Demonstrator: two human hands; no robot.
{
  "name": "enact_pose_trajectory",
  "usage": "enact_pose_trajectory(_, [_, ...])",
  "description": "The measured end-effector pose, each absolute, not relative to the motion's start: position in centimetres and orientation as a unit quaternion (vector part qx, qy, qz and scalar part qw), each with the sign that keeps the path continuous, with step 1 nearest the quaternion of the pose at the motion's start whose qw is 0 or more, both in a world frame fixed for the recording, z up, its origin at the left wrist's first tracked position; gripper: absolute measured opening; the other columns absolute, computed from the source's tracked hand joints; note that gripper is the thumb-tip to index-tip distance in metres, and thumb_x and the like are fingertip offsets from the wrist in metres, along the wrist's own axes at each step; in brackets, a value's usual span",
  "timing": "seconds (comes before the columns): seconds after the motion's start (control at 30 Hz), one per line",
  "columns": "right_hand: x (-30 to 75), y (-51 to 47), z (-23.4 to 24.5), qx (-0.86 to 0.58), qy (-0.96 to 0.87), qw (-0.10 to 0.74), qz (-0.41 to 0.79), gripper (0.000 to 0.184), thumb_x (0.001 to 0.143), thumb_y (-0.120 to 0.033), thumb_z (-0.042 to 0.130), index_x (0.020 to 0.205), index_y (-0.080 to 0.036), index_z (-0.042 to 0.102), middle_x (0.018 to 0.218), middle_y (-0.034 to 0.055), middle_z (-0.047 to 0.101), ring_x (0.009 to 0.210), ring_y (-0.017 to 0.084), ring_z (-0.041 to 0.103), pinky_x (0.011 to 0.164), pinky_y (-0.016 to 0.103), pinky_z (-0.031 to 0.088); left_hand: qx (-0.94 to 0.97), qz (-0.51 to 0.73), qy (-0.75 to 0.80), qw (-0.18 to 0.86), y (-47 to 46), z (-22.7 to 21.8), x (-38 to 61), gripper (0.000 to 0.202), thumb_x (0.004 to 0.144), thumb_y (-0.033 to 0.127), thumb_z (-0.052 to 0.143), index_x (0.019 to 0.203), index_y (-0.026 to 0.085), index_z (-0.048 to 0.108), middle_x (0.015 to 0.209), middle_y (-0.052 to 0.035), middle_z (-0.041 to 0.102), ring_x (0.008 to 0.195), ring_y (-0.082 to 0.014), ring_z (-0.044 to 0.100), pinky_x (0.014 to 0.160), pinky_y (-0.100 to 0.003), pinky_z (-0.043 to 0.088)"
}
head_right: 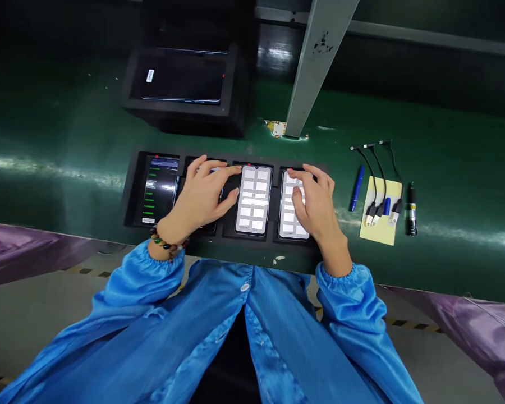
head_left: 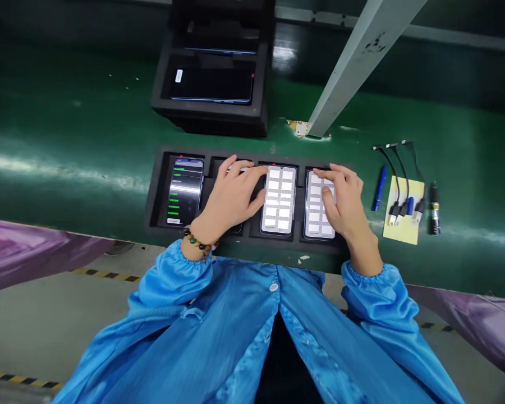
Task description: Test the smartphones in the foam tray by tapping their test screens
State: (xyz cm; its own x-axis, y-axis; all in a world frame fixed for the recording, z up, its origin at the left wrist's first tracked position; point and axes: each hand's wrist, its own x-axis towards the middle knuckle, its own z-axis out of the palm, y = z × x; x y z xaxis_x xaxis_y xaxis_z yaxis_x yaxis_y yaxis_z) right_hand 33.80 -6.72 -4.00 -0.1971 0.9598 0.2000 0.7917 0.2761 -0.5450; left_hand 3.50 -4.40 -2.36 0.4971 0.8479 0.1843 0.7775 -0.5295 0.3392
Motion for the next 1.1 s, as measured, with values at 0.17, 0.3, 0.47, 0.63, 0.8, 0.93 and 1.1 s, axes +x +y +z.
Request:
enact_pose_trajectory(0.17, [33.5, -6.2, -4.2, -0.581, -0.764, 0.231, 0.158, 0.035, 0.108, -0.023, 0.044, 0.137, -0.027, 0.062, 0.149, 0.0083, 0.074, 0.154, 0.034, 0.054, 0.125, 0.061, 0.038, 0.87, 0.143, 0.462, 0.096, -3.9, -2.5, 4.6, 0.045, 0.108, 0.031, 0.05, 0.148, 0.018, 0.063, 0.146, -0.0112, 0.074, 0.141, -0.0364, 0.06, 0.138, -0.065, 0.029])
enact_pose_trajectory(0.3, [33.6, -7.2, -4.0, -0.573, -0.775, 0.224, 0.144, 0.034, 0.109, -0.022, 0.043, 0.135, -0.027, 0.065, 0.143, 0.0089, 0.077, 0.15, 0.034, 0.058, 0.123, 0.061, 0.039, 0.877, 0.135, 0.454, 0.077, -4.8, -2.4, 4.6, 0.043, 0.108, 0.032, 0.052, 0.146, 0.016, 0.064, 0.148, -0.0106, 0.073, 0.139, -0.0374, 0.061, 0.137, -0.065, 0.03])
enact_pose_trajectory(0.47, [34.1, -9.9, -4.0, -0.553, -0.79, 0.223, 0.145, 0.034, 0.109, -0.021, 0.045, 0.134, -0.028, 0.066, 0.14, 0.0078, 0.079, 0.146, 0.033, 0.062, 0.12, 0.059, 0.041, 0.885, 0.112, 0.445, 0.076, -7.5, -1.8, 4.2, 0.042, 0.109, 0.033, 0.051, 0.145, 0.016, 0.066, 0.151, -0.01, 0.073, 0.138, -0.0378, 0.062, 0.135, -0.065, 0.034])
enact_pose_trajectory(0.63, [34.5, -13.5, -4.1, -0.535, -0.8, 0.225, 0.149, 0.036, 0.107, -0.016, 0.05, 0.138, -0.03, 0.065, 0.141, 0.0045, 0.079, 0.143, 0.03, 0.065, 0.121, 0.057, 0.04, 0.896, 0.116, 0.422, 0.07, -10.7, -1.9, 3.4, 0.042, 0.108, 0.035, 0.055, 0.144, 0.016, 0.067, 0.148, -0.0081, 0.075, 0.135, -0.0368, 0.065, 0.132, -0.062, 0.036])
enact_pose_trajectory(0.8, [34.9, -16.3, -3.9, -0.503, -0.821, 0.223, 0.155, 0.043, 0.103, -0.009, 0.054, 0.139, -0.03, 0.065, 0.133, 0.0036, 0.083, 0.141, 0.029, 0.067, 0.121, 0.056, 0.042, 0.9, 0.178, 0.392, 0.065, -12.9, -2.8, 2.4, 0.036, 0.102, 0.034, 0.064, 0.134, 0.021, 0.072, 0.137, -0.0027, 0.082, 0.127, -0.0326, 0.072, 0.123, -0.055, 0.044])
enact_pose_trajectory(0.93, [35.0, -17.6, -3.9, -0.485, -0.826, 0.238, 0.162, 0.038, 0.1, -0.007, 0.056, 0.127, -0.029, 0.069, 0.13, 0.002, 0.084, 0.135, 0.028, 0.071, 0.119, 0.055, 0.045, 0.907, 0.214, 0.357, 0.067, -13.6, -3.6, 1.5, 0.029, 0.097, 0.033, 0.068, 0.123, 0.024, 0.077, 0.129, 0.0012, 0.085, 0.117, -0.0298, 0.077, 0.114, -0.053, 0.05])
enact_pose_trajectory(1.1, [35.2, -18.3, -4.0, -0.481, -0.823, 0.25, 0.17, 0.04, 0.095, -0.003, 0.058, 0.123, -0.03, 0.069, 0.131, -0.0011, 0.085, 0.134, 0.029, 0.071, 0.119, 0.055, 0.046, 0.916, 0.237, 0.317, 0.068, -13.7, -3.9, 0.8, 0.026, 0.092, 0.031, 0.071, 0.117, 0.027, 0.079, 0.123, 0.0036, 0.086, 0.11, -0.0269, 0.079, 0.11, -0.05, 0.052])
